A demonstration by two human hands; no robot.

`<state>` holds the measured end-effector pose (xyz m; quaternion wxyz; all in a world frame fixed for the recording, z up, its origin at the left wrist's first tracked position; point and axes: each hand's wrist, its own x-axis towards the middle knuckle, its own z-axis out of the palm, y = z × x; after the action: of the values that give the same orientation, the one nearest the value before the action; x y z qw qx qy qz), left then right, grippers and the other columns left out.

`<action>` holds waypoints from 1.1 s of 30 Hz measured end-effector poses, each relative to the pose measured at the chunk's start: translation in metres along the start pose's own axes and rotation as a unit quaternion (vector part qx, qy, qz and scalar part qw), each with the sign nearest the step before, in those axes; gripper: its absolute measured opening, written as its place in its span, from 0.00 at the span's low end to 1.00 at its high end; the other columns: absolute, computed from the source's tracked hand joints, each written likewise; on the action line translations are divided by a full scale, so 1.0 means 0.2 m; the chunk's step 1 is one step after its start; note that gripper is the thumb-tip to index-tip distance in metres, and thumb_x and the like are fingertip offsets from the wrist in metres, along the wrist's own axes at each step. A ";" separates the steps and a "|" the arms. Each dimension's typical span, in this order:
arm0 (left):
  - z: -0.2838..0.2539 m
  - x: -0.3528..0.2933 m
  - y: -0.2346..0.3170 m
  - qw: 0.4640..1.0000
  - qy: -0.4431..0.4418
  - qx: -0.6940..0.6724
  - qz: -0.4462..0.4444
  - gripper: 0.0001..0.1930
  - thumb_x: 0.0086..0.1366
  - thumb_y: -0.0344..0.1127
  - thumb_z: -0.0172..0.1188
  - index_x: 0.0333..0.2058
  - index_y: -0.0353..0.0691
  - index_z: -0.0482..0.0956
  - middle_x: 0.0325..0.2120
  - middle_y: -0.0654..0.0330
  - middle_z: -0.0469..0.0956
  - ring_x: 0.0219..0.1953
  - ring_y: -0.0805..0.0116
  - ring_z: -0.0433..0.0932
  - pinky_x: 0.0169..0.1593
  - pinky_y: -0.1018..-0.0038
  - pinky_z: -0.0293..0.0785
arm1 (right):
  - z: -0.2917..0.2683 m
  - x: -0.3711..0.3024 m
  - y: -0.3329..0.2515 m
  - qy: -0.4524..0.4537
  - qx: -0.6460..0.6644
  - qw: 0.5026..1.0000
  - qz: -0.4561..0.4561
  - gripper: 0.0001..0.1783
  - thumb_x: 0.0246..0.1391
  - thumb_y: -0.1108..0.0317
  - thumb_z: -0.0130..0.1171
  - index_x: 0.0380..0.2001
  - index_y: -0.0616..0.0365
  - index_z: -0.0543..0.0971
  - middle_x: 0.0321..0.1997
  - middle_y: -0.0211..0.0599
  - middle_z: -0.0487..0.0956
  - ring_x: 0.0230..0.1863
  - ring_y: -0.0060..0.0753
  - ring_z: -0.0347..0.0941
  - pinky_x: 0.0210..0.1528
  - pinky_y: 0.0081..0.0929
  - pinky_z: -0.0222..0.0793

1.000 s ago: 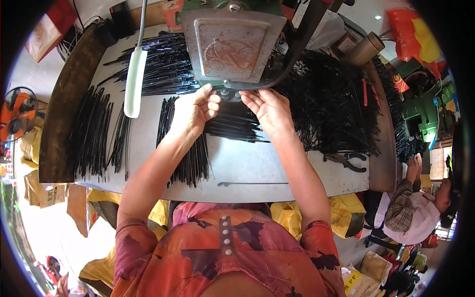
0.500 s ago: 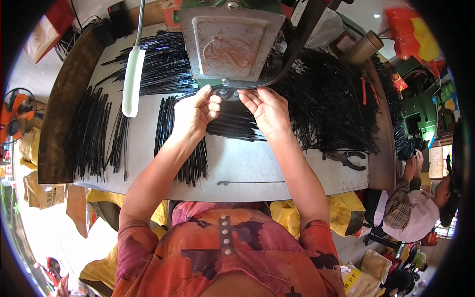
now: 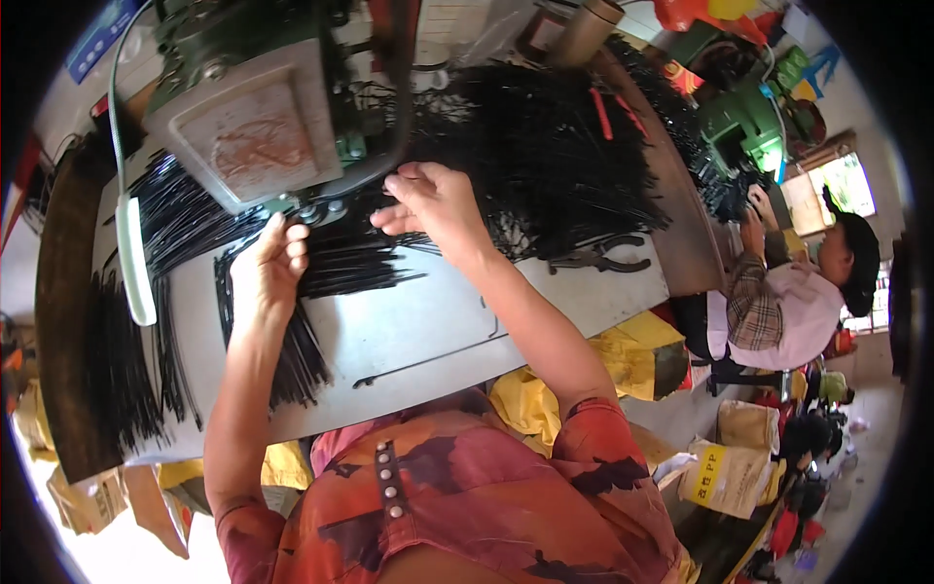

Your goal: The person repeatedly takes black plastic pieces and thin metal rods, aligns them together under a press machine to join them, and places the assembled components on the table.

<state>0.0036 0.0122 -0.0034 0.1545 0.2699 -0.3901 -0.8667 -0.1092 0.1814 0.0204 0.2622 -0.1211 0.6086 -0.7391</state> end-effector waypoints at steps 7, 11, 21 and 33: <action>0.01 -0.03 0.09 0.993 -0.074 0.063 -0.072 0.08 0.54 0.36 0.56 0.26 0.36 0.72 0.20 0.61 0.74 0.20 0.75 0.70 0.26 0.82 0.67 | -0.41 -0.10 -0.21 0.074 -0.529 0.799 -0.277 0.09 0.41 0.74 0.55 0.30 0.60 0.75 0.30 0.33 0.74 0.22 0.24 0.70 0.25 0.20 0.65; 0.01 -0.06 0.09 0.995 -0.078 0.049 -0.045 0.05 0.51 0.32 0.55 0.25 0.36 0.72 0.26 0.56 0.74 0.25 0.72 0.72 0.32 0.78 0.71 | -0.50 -0.08 -0.25 0.125 -0.629 0.719 -0.269 0.06 0.41 0.71 0.52 0.27 0.55 0.76 0.32 0.33 0.72 0.34 0.38 0.70 0.36 0.30 0.67; 0.03 -0.09 0.07 0.993 -0.089 0.032 -0.071 0.04 0.48 0.28 0.53 0.23 0.38 0.67 0.21 0.58 0.70 0.20 0.74 0.67 0.19 0.83 0.59 | -0.38 -0.08 -0.04 0.027 -0.788 0.546 -0.282 0.09 0.35 0.78 0.50 0.26 0.67 0.69 0.33 0.44 0.70 0.35 0.39 0.68 0.30 0.28 0.71; -0.02 -0.13 0.05 0.988 -0.113 0.026 -0.106 0.03 0.49 0.28 0.52 0.22 0.39 0.67 0.21 0.56 0.71 0.20 0.72 0.68 0.16 0.84 0.60 | -0.22 -0.10 0.04 0.052 -0.691 0.656 -0.299 0.12 0.37 0.77 0.50 0.30 0.70 0.67 0.33 0.51 0.67 0.34 0.45 0.68 0.29 0.33 0.71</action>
<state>0.0270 0.0151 0.0113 0.0099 0.2142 -0.3971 -0.8924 -0.1126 0.2281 0.0048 -0.1639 -0.4042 0.8875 -0.1488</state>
